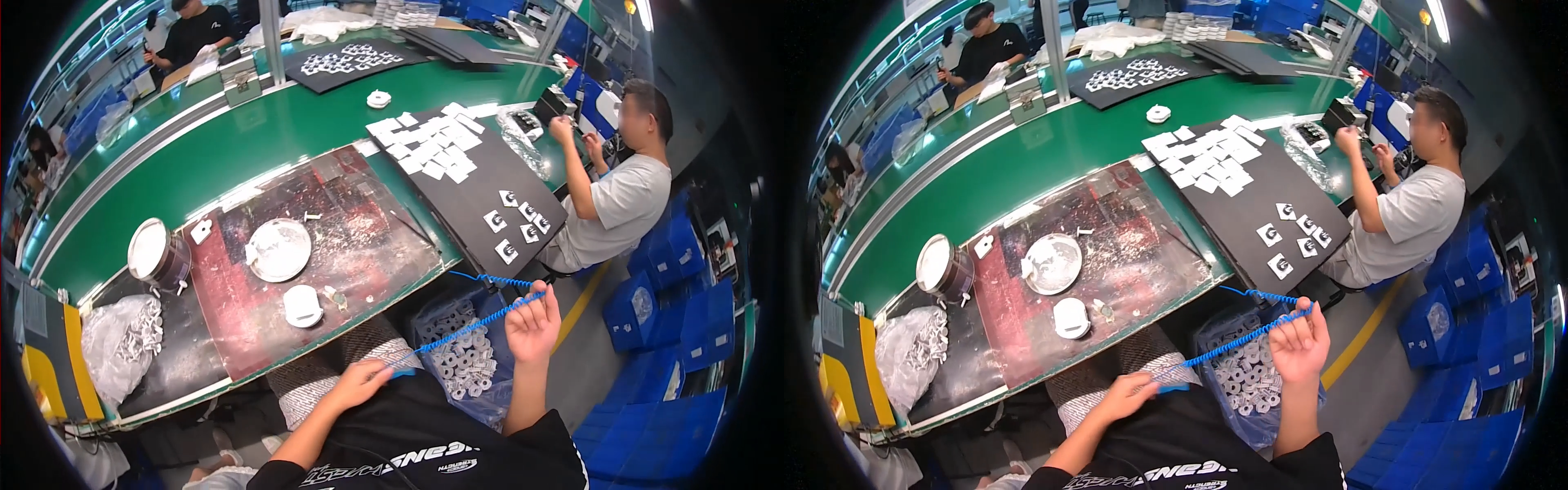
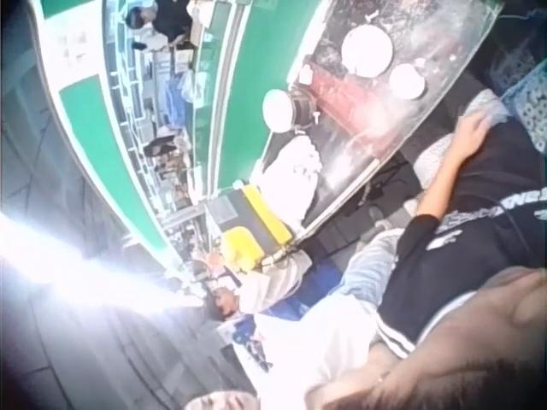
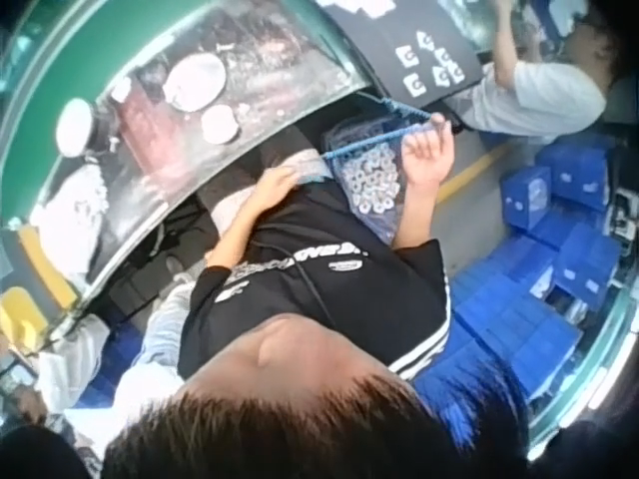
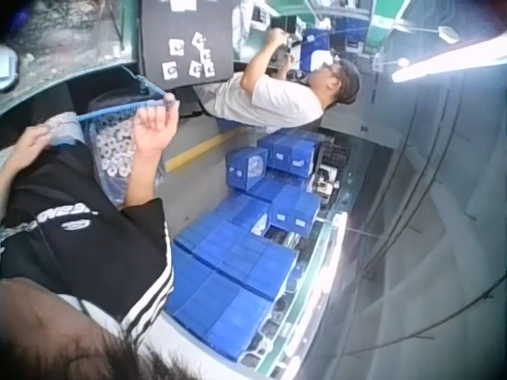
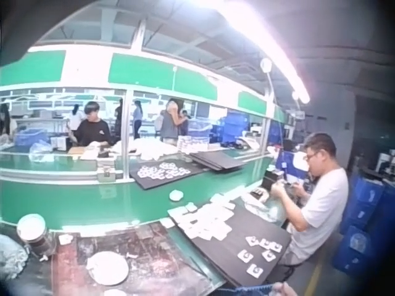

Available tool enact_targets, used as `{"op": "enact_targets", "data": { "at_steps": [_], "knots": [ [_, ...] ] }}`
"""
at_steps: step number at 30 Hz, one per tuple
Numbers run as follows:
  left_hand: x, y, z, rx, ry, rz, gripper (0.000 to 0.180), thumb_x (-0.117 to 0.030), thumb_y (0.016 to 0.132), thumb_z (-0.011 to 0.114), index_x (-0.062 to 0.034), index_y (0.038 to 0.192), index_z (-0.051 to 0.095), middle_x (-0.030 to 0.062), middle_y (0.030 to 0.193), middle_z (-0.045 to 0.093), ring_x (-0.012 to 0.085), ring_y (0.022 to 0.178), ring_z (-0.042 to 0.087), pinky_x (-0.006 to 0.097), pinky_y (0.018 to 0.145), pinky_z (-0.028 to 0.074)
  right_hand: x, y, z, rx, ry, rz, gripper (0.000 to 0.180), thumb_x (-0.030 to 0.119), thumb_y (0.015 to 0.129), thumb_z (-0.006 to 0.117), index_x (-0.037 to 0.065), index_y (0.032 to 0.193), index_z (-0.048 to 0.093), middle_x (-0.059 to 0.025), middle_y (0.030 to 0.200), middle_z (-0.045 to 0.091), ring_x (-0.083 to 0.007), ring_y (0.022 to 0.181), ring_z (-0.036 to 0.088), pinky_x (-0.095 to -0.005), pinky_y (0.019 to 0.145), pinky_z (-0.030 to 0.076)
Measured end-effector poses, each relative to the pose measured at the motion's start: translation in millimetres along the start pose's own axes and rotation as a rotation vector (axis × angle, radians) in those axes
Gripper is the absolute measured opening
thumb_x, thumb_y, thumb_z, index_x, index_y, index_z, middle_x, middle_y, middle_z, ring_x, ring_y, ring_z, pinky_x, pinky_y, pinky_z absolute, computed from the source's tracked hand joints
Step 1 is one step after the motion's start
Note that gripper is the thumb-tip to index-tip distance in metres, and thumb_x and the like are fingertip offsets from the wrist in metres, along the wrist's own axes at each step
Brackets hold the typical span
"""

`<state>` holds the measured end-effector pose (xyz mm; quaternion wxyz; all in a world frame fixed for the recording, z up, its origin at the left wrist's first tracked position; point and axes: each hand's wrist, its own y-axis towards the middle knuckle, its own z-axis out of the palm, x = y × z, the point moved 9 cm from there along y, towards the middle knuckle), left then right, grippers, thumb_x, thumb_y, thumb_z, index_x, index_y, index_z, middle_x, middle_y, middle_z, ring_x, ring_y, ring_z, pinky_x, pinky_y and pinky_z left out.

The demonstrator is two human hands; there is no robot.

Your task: Assembling electronic light components by applying thermal paste and attaching small LED boards to circular plastic housings.

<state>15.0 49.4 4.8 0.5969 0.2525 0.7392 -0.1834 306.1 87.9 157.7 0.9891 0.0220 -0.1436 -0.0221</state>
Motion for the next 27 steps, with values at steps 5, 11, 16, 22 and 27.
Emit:
{"op": "enact_targets", "data": {
  "at_steps": [5, 11, 16, 22, 27],
  "knots": [
    [-14.3, -71.3, -59.4, -0.097, -0.4, -0.301, 0.034, -0.028, 0.109, 0.059, -0.0029, 0.086, 0.062, 0.0, 0.076, 0.064, 0.0087, 0.07, 0.059, 0.027, 0.065, 0.048, 10.6, 9.1, -106.8, -0.333, -0.174, 0.038, 0.04, 0.037, 0.115, 0.042, 0.004, 0.113, 0.066, 0.0048, 0.053, 0.034, -0.0079, 0.05, 0.032, -0.0256, 0.053, 0.029],
    [-87.3, -47.1, -63.2, -0.287, -1.512, -0.165, 0.041, -0.031, 0.115, 0.037, -0.0112, 0.08, 0.043, -0.0035, 0.063, 0.032, 0.0084, 0.05, 0.028, 0.03, 0.057, 0.036, -52.0, -8.3, -84.2, -0.174, -2.373, 0.306, 0.042, 0.039, 0.101, 0.067, -0.001, 0.089, 0.075, -0.013, 0.068, 0.067, -0.0171, 0.062, 0.065, -0.0349, 0.06, 0.05],
    [-109.8, -19.6, -54.4, -0.276, -1.675, -0.214, 0.042, -0.034, 0.117, 0.034, -0.012, 0.082, 0.044, -0.0059, 0.064, 0.033, 0.0074, 0.052, 0.029, 0.029, 0.062, 0.038, -163.0, -58.4, -22.6, 0.548, -1.266, 0.712, 0.046, 0.021, 0.095, 0.069, 0.003, 0.137, 0.065, -0.007, 0.106, 0.065, -0.0144, 0.09, 0.062, -0.0274, 0.079, 0.051],
    [-99.1, -2.6, -46.6, -0.349, -1.715, -0.103, 0.039, -0.035, 0.116, 0.037, -0.0114, 0.086, 0.046, -0.0028, 0.067, 0.039, 0.01, 0.058, 0.039, 0.031, 0.068, 0.043, -208.7, -84.1, 4.5, 0.622, -1.091, 0.619, 0.011, 0.004, 0.09, 0.077, -0.002, 0.094, 0.068, -0.0073, 0.096, 0.063, -0.0158, 0.085, 0.06, -0.0293, 0.075, 0.047],
    [-36.7, -33.9, -39.3, -0.611, -1.051, -0.294, 0.026, -0.028, 0.113, 0.047, -0.0055, 0.118, 0.058, 0.0079, 0.1, 0.064, 0.0205, 0.093, 0.063, 0.037, 0.093, 0.051, -149.2, -57.7, 7.7, 0.326, -1.327, 0.285, 0.01, -0.001, 0.084, 0.078, -0.001, 0.085, 0.068, -0.0049, 0.083, 0.065, -0.0113, 0.074, 0.058, -0.0269, 0.065, 0.044]
  ]
}}
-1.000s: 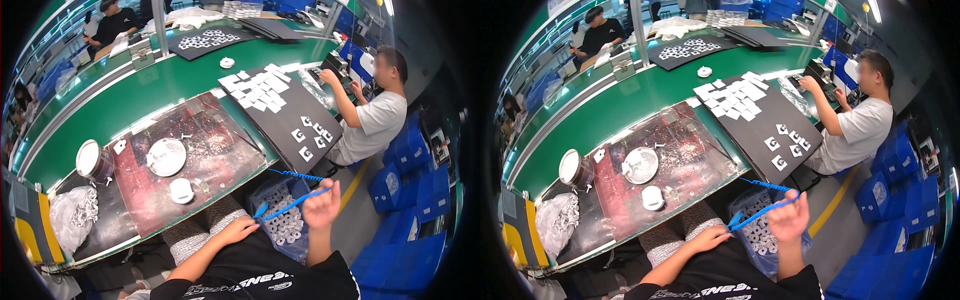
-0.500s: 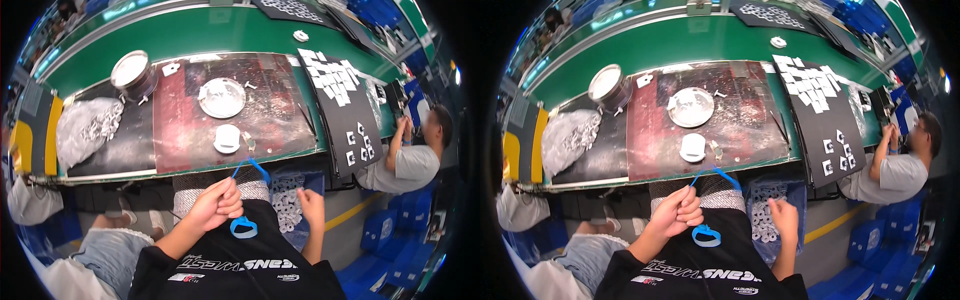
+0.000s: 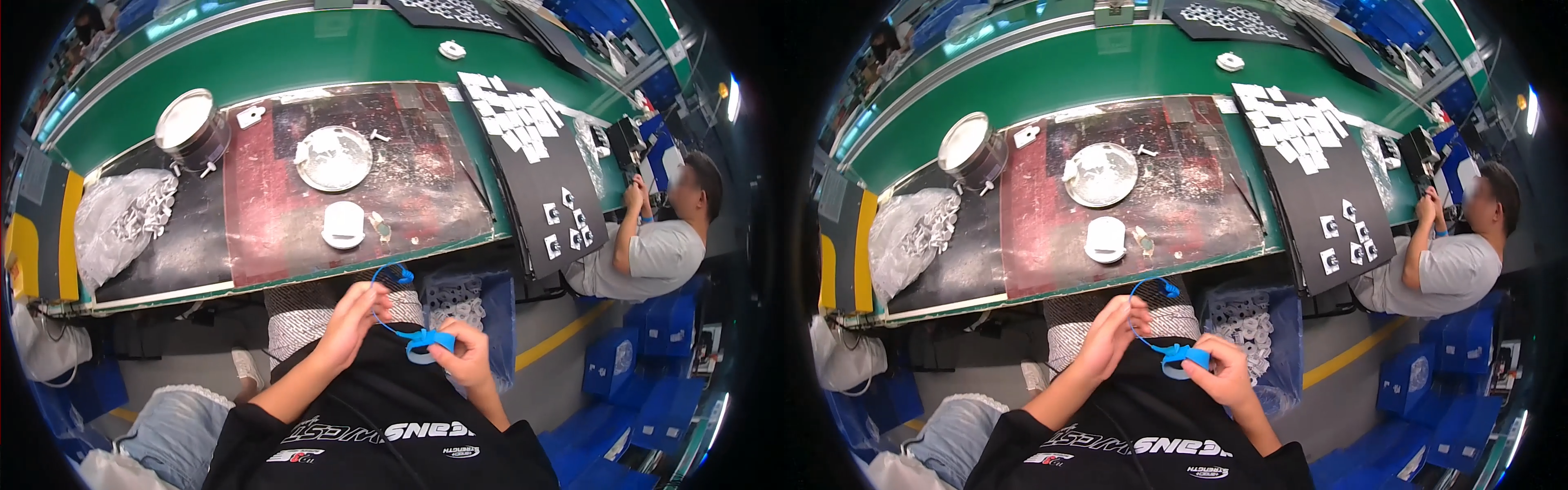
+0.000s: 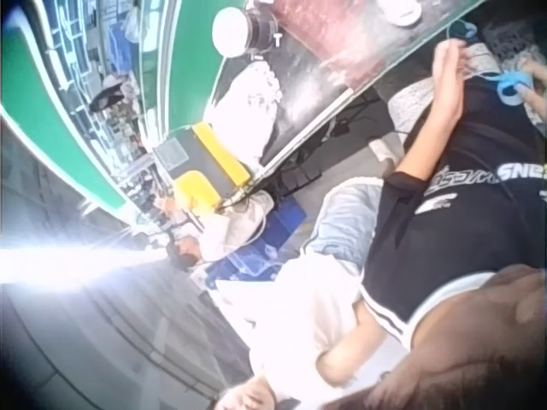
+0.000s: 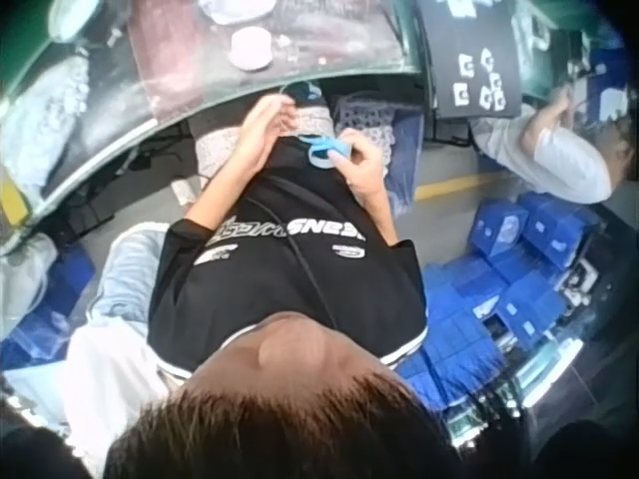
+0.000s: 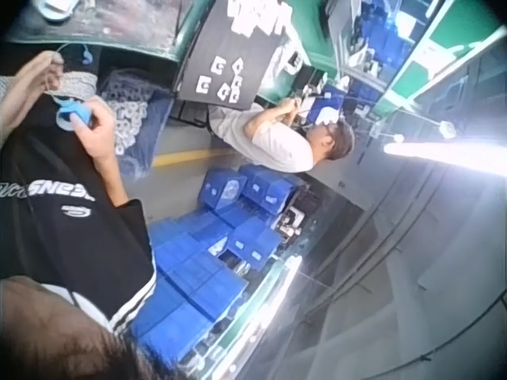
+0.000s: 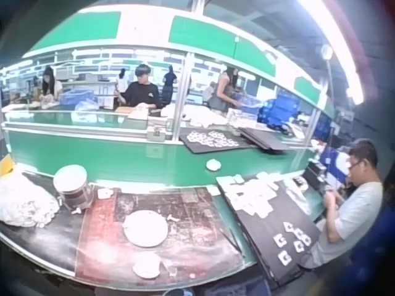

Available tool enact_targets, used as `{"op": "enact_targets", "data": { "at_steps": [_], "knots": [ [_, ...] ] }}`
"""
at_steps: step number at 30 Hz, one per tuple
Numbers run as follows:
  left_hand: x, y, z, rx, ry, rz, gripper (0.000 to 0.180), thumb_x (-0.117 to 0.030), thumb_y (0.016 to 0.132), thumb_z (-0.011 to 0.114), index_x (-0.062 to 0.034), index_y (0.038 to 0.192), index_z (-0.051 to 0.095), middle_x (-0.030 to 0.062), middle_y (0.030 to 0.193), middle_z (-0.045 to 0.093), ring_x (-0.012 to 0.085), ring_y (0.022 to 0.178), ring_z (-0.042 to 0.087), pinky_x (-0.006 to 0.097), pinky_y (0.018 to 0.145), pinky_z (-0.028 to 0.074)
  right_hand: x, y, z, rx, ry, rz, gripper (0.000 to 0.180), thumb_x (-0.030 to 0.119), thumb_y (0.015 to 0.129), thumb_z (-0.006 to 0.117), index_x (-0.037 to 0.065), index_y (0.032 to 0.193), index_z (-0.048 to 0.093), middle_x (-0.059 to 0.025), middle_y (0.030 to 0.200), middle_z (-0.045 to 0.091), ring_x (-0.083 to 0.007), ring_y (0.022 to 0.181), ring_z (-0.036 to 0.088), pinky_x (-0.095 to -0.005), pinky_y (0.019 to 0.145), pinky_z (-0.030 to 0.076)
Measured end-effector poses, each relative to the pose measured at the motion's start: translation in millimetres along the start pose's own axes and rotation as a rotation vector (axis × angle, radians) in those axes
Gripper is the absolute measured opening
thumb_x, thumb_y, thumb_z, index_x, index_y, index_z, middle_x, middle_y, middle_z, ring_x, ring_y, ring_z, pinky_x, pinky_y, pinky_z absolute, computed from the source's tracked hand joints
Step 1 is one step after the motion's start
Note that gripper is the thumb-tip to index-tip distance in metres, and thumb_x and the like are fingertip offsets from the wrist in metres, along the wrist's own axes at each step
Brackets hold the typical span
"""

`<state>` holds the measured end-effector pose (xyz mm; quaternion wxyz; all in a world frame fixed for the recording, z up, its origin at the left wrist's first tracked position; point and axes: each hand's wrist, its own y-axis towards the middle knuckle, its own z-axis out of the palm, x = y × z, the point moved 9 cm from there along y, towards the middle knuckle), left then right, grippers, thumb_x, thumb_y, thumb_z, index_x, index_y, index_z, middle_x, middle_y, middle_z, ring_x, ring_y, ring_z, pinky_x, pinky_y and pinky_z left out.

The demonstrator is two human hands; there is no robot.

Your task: Assembling electronic light components by applying thermal paste and attaching small LED boards to circular plastic housings.

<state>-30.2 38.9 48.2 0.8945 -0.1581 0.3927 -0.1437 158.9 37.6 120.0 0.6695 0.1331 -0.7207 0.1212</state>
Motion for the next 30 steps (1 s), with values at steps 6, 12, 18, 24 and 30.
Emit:
{"op": "enact_targets", "data": {
  "at_steps": [6, 12, 18, 24, 30],
  "knots": [
    [-51.4, -50.0, 60.7, 0.338, 1.264, 0.743, 0.06, -0.021, 0.087, 0.078, -0.0032, 0.139, 0.055, 0.0191, 0.142, 0.056, 0.0412, 0.13, 0.052, 0.048, 0.114, 0.039, 22.6, 17.1, -1.5, 0.049, -0.148, -0.054, 0.011, 0.004, 0.085, 0.081, -0.001, 0.092, 0.073, -0.0063, 0.079, 0.065, -0.0117, 0.072, 0.06, -0.0267, 0.064, 0.044],
    [-25.9, -16.8, 47.5, 0.448, 0.879, 0.337, 0.029, -0.013, 0.089, 0.079, -0.0018, 0.111, 0.065, 0.0121, 0.103, 0.07, 0.0273, 0.098, 0.067, 0.038, 0.088, 0.053, -17.3, 18.6, 19.0, 0.084, 0.649, 0.192, 0.013, 0.01, 0.097, 0.072, 0.0, 0.095, 0.066, -0.0058, 0.087, 0.066, -0.0123, 0.076, 0.06, -0.0276, 0.07, 0.05],
    [-64.3, -32.7, 57.0, 0.319, 0.939, 0.607, 0.032, -0.003, 0.082, 0.082, -0.0026, 0.109, 0.066, 0.0098, 0.098, 0.07, 0.0203, 0.078, 0.065, 0.03, 0.071, 0.053, -1.2, 34.1, 21.7, 0.373, 0.088, -0.121, 0.018, 0.013, 0.087, 0.08, 0.0, 0.093, 0.069, -0.0103, 0.093, 0.071, -0.0249, 0.091, 0.064, -0.0368, 0.087, 0.05],
    [-59.1, -21.7, 60.8, 0.258, 0.884, 0.387, 0.029, -0.004, 0.087, 0.081, -0.0024, 0.112, 0.067, 0.002, 0.087, 0.066, 0.0072, 0.071, 0.055, 0.023, 0.061, 0.045, -11.9, 34.9, 13.7, 0.221, 0.067, -0.012, 0.015, 0.008, 0.091, 0.077, -0.004, 0.096, 0.069, -0.0115, 0.091, 0.068, -0.022, 0.087, 0.064, -0.0324, 0.071, 0.051],
    [-31.2, -10.0, 25.3, 0.138, 0.602, 0.327, 0.019, -0.006, 0.097, 0.073, -0.0006, 0.113, 0.064, -0.0017, 0.086, 0.063, 0.0014, 0.07, 0.047, 0.019, 0.062, 0.039, 9.3, 42.3, 13.3, 0.293, 0.742, -0.151, 0.048, 0.043, 0.104, 0.059, -0.001, 0.088, 0.071, -0.0112, 0.076, 0.068, -0.0256, 0.087, 0.064, -0.042, 0.09, 0.048]
  ]
}}
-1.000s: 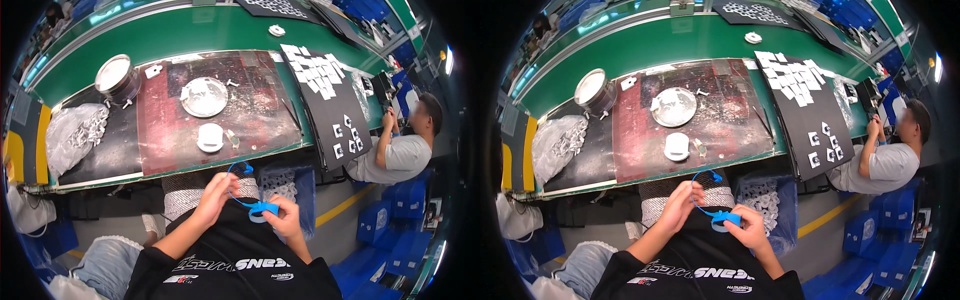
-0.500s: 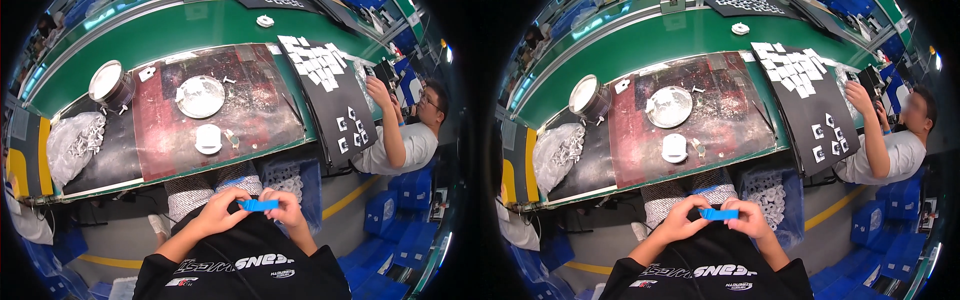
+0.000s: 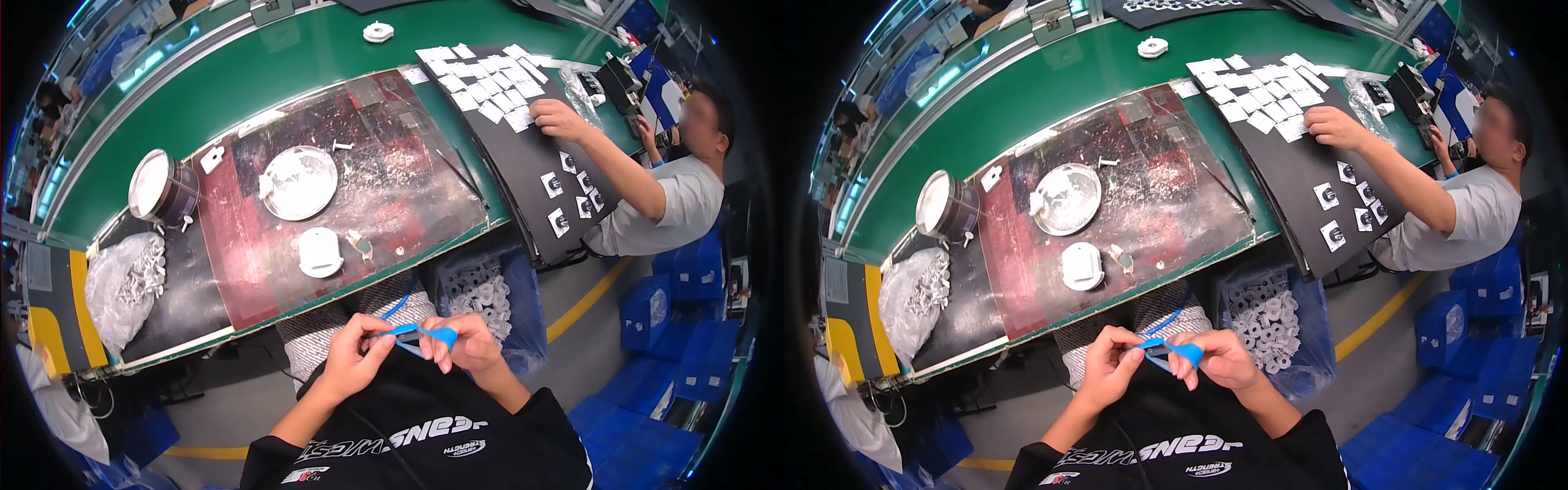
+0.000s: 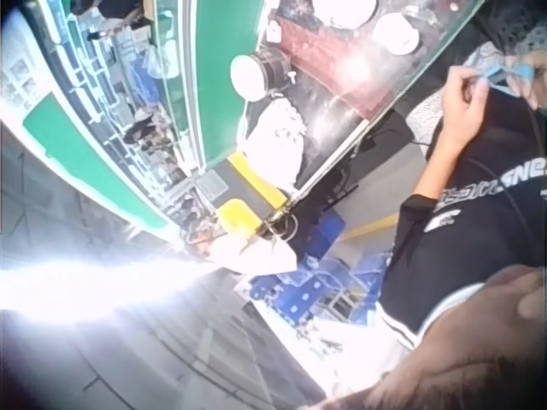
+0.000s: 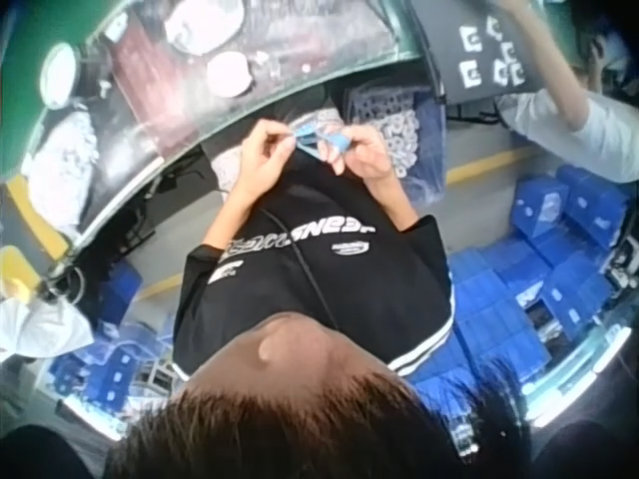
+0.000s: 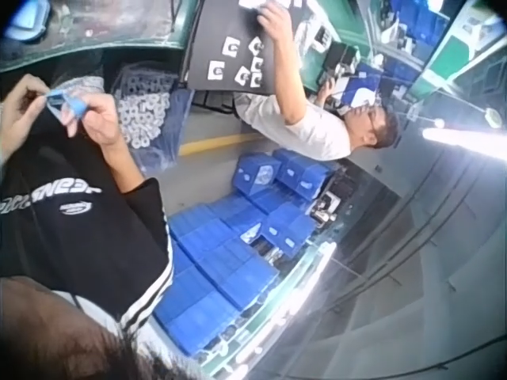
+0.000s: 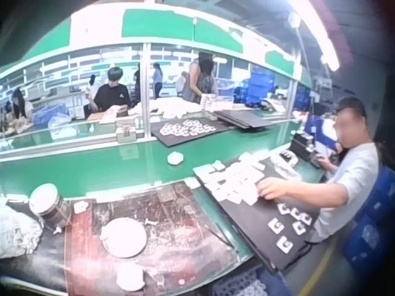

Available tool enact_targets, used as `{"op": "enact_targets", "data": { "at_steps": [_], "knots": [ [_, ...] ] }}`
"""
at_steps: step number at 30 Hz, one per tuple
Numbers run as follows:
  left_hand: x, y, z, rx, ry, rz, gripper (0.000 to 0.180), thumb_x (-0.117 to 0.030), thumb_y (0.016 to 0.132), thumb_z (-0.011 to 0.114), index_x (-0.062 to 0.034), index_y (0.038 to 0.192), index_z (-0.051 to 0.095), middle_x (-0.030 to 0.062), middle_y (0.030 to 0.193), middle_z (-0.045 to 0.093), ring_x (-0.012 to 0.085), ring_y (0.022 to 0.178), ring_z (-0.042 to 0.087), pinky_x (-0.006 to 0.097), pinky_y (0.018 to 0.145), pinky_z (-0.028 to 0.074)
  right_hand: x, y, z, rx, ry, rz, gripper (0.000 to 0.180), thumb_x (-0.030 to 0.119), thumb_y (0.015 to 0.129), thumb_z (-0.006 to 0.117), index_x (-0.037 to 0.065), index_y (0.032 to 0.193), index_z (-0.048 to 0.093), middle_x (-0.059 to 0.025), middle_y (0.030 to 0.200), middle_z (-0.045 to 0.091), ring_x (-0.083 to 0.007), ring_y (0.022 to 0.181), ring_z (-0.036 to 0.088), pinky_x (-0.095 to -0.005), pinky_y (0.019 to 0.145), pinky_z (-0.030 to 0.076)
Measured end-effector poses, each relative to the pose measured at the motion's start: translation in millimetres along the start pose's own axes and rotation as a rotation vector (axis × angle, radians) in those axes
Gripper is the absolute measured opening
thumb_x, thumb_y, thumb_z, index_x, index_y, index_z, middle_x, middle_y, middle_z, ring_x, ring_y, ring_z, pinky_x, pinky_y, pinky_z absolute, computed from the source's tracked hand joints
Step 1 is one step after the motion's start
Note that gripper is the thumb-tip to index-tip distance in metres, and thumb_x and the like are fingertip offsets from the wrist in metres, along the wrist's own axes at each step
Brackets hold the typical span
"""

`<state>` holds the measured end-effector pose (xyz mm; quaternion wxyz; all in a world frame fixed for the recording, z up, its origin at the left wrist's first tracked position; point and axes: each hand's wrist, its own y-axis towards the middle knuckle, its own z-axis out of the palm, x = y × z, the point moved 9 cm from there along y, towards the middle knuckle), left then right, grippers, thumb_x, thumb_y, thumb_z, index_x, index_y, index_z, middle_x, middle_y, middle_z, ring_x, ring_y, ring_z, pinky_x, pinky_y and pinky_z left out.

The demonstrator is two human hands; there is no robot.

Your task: Assembling electronic light components by applying thermal paste and attaching small LED boards to circular plastic housings.

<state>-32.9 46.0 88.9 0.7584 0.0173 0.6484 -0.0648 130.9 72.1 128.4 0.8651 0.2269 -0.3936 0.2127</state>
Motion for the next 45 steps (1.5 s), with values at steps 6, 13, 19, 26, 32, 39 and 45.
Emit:
{"op": "enact_targets", "data": {
  "at_steps": [6, 13, 19, 26, 32, 39, 45],
  "knots": [
    [-18.1, 2.9, 0.8, 0.046, -0.013, 0.105, 0.02, -0.001, 0.089, 0.08, 0.0008, 0.107, 0.071, 0.0058, 0.093, 0.071, 0.0076, 0.075, 0.057, 0.023, 0.066, 0.045, -8.7, 8.2, -2.2, 0.156, -0.702, 0.11, 0.027, 0.019, 0.097, 0.063, 0.001, 0.079, 0.072, -0.0086, 0.083, 0.072, -0.0315, 0.098, 0.067, -0.0428, 0.094, 0.05],
    [-58.7, 6.7, -2.3, 0.06, 0.37, 0.494, 0.02, 0.004, 0.079, 0.085, -0.0013, 0.093, 0.073, 0.0084, 0.086, 0.072, 0.023, 0.077, 0.068, 0.031, 0.069, 0.053, 19.7, 14.1, -13.2, -0.154, -0.882, -0.093, 0.035, 0.026, 0.09, 0.078, 0.002, 0.113, 0.067, -0.0147, 0.108, 0.066, -0.0321, 0.11, 0.061, -0.0434, 0.098, 0.048],
    [-59.9, -7.2, -2.2, 0.107, 0.439, 0.616, 0.025, 0.004, 0.074, 0.086, -0.0027, 0.094, 0.074, 0.0091, 0.088, 0.071, 0.0267, 0.078, 0.067, 0.037, 0.073, 0.055, 20.1, 28.5, 21.6, 0.098, -1.264, -0.1, 0.035, 0.023, 0.084, 0.087, 0.005, 0.105, 0.066, -0.0046, 0.085, 0.065, -0.0196, 0.072, 0.064, -0.0342, 0.069, 0.051],
    [-59.5, -14.4, 0.3, 0.349, 0.495, 0.728, 0.03, 0.002, 0.074, 0.085, -0.0032, 0.101, 0.075, 0.0087, 0.092, 0.071, 0.0274, 0.084, 0.066, 0.036, 0.074, 0.055, -26.6, 24.4, 2.0, 0.201, -0.708, 0.398, 0.018, 0.013, 0.098, 0.072, 0.0, 0.107, 0.062, -0.0089, 0.084, 0.071, -0.0208, 0.081, 0.076, -0.0329, 0.068, 0.058],
    [-63.6, -21.1, 16.7, 0.415, 0.887, 0.837, 0.018, -0.004, 0.081, 0.08, -0.0064, 0.093, 0.068, 0.0029, 0.093, 0.068, 0.0198, 0.088, 0.067, 0.032, 0.073, 0.057, -27.5, 33.0, 21.0, 0.398, -1.152, 0.345, 0.016, 0.014, 0.094, 0.068, 0.004, 0.103, 0.059, -0.0134, 0.084, 0.071, -0.0338, 0.074, 0.071, -0.0418, 0.064, 0.054],
    [-55.2, -27.9, 21.4, 0.477, 0.968, 0.896, 0.018, -0.006, 0.082, 0.079, -0.0092, 0.09, 0.063, 0.0014, 0.094, 0.065, 0.0176, 0.091, 0.067, 0.03, 0.072, 0.057, -51.7, 33.4, 14.4, 0.492, -1.138, 0.446, 0.015, 0.016, 0.088, 0.068, 0.003, 0.091, 0.061, -0.0148, 0.07, 0.066, -0.0394, 0.067, 0.066, -0.0476, 0.06, 0.05],
    [-49.5, -3.3, 5.1, 0.247, 0.806, 0.487, 0.038, -0.018, 0.079, 0.086, -0.0052, 0.11, 0.069, 0.0067, 0.098, 0.066, 0.0286, 0.09, 0.065, 0.04, 0.082, 0.051, -64.8, 34.6, 3.4, 0.251, -0.879, 0.445, 0.012, 0.008, 0.081, 0.071, 0.001, 0.079, 0.061, -0.0104, 0.06, 0.057, -0.0219, 0.052, 0.055, -0.0361, 0.054, 0.045]
  ]
}}
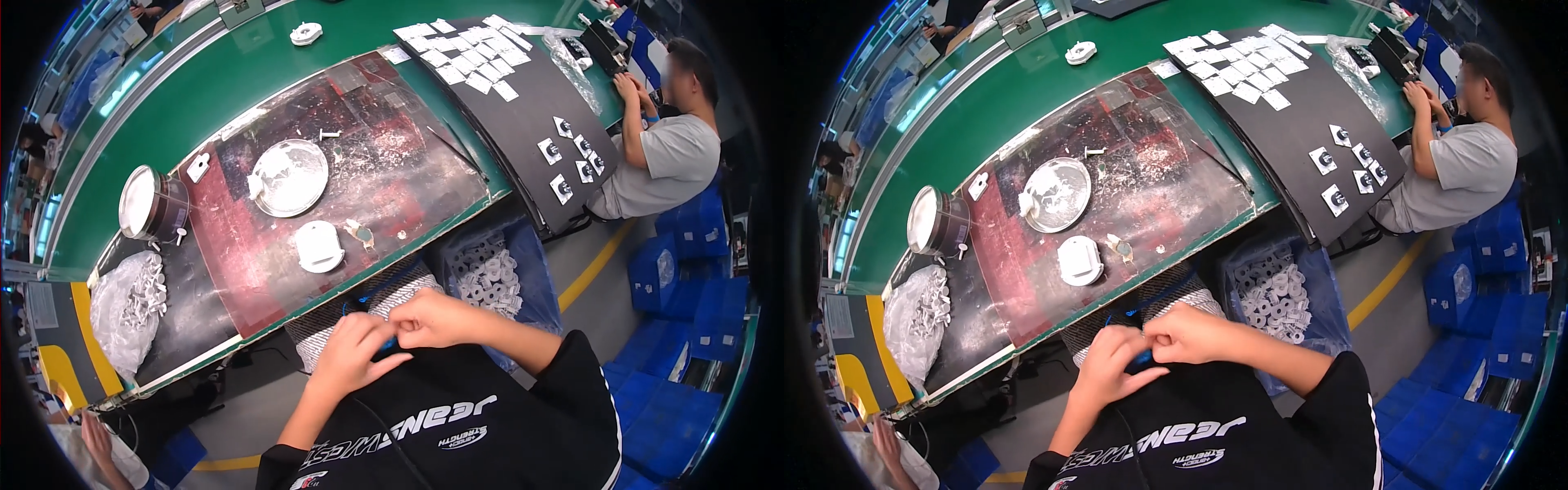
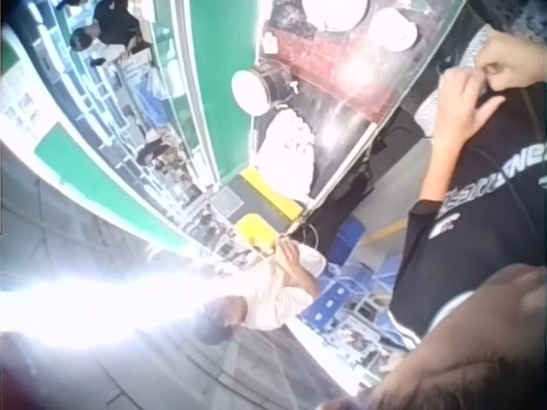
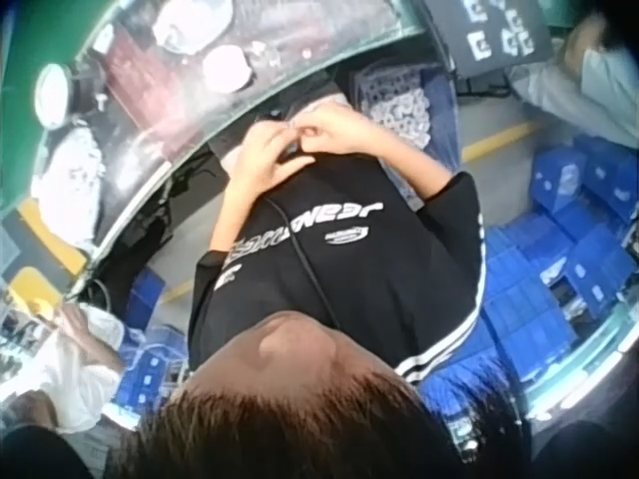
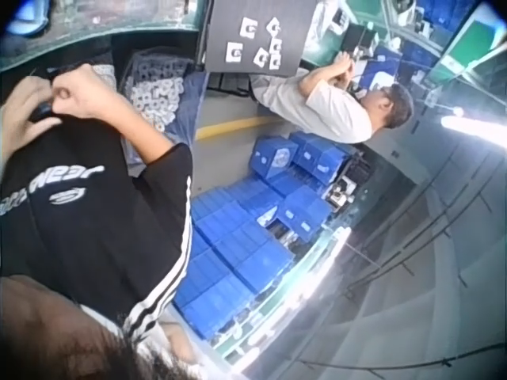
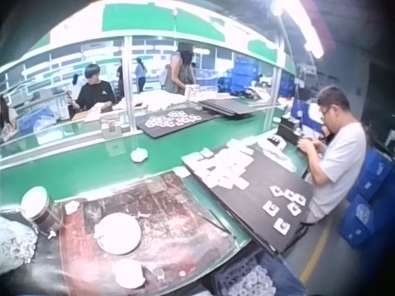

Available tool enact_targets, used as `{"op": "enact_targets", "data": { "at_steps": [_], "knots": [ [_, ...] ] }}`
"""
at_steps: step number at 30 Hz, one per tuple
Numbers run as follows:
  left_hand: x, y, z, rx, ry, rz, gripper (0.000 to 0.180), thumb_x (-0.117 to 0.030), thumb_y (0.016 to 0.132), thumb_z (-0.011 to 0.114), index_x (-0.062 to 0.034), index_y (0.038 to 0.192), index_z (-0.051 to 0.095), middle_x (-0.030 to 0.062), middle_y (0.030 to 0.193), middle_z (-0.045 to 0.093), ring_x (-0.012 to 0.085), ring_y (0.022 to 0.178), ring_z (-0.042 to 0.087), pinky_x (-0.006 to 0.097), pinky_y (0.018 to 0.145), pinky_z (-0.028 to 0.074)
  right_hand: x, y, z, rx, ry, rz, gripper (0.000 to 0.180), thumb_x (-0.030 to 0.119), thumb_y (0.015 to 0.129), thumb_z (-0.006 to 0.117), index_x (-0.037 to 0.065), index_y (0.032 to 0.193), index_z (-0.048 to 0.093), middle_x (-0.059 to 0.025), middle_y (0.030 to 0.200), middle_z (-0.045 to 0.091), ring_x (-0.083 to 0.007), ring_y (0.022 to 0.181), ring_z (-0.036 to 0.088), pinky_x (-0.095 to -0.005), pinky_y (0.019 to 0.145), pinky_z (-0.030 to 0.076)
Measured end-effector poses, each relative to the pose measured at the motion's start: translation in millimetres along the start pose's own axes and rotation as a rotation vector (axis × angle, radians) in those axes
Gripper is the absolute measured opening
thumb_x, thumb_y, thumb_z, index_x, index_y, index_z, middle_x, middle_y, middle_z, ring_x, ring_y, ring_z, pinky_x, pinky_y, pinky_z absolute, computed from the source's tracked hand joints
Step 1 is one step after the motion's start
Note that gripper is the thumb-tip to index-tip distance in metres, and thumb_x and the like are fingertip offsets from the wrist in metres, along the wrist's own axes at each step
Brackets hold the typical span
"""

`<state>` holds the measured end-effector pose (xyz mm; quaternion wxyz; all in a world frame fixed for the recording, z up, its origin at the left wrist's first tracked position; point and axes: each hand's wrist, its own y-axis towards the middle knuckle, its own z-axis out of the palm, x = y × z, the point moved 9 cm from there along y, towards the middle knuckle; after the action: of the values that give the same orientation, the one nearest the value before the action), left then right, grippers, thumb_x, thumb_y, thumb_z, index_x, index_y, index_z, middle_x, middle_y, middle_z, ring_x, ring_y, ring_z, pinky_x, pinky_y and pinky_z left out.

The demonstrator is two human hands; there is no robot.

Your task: Assembling electronic light components by applying thermal paste and attaching small LED boards to circular plastic housings.

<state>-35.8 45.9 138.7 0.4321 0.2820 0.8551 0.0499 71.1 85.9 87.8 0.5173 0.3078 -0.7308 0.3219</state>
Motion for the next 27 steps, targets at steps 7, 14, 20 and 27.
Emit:
{"op": "enact_targets", "data": {
  "at_steps": [7, 14, 20, 27],
  "knots": [
    [14.6, -1.2, -0.7, -0.105, -0.028, -0.112, 0.031, -0.012, 0.077, 0.088, -0.0076, 0.103, 0.072, 0.0062, 0.094, 0.074, 0.0261, 0.087, 0.069, 0.038, 0.081, 0.048, -4.4, -15.7, -20.9, -0.258, 0.099, 0.105, 0.008, 0.004, 0.083, 0.076, 0.0, 0.083, 0.068, 0.0042, 0.06, 0.052, 0.0005, 0.058, 0.045, -0.0227, 0.05, 0.037],
    [25.3, 2.5, -5.1, -0.059, -0.178, -0.233, 0.023, -0.013, 0.077, 0.088, -0.0054, 0.092, 0.073, 0.0078, 0.087, 0.075, 0.0271, 0.079, 0.067, 0.038, 0.076, 0.048, -21.6, -26.2, -16.1, -0.124, 0.648, 0.224, 0.007, -0.001, 0.093, 0.063, 0.0, 0.091, 0.07, 0.006, 0.065, 0.055, 0.0006, 0.055, 0.043, -0.0203, 0.05, 0.03],
    [46.0, -15.0, 10.1, 0.029, -0.558, -0.513, 0.018, -0.01, 0.088, 0.082, -0.001, 0.099, 0.071, 0.0077, 0.09, 0.077, 0.0175, 0.085, 0.071, 0.032, 0.081, 0.054, -11.9, -23.0, -21.7, -0.158, 0.743, 0.156, 0.016, 0.014, 0.103, 0.061, -0.001, 0.096, 0.063, 0.0002, 0.069, 0.057, -0.0045, 0.054, 0.047, -0.0209, 0.05, 0.034],
    [42.2, -22.2, 25.4, -0.013, -0.954, -0.5, 0.016, -0.009, 0.101, 0.07, 0.0016, 0.113, 0.067, 0.0088, 0.101, 0.075, 0.0137, 0.096, 0.07, 0.028, 0.087, 0.055, 17.3, -7.2, -11.8, -0.057, 0.418, 0.058, 0.041, 0.019, 0.103, 0.069, 0.005, 0.139, 0.055, 0.0043, 0.087, 0.057, -0.0008, 0.076, 0.05, -0.0198, 0.066, 0.042]
  ]
}}
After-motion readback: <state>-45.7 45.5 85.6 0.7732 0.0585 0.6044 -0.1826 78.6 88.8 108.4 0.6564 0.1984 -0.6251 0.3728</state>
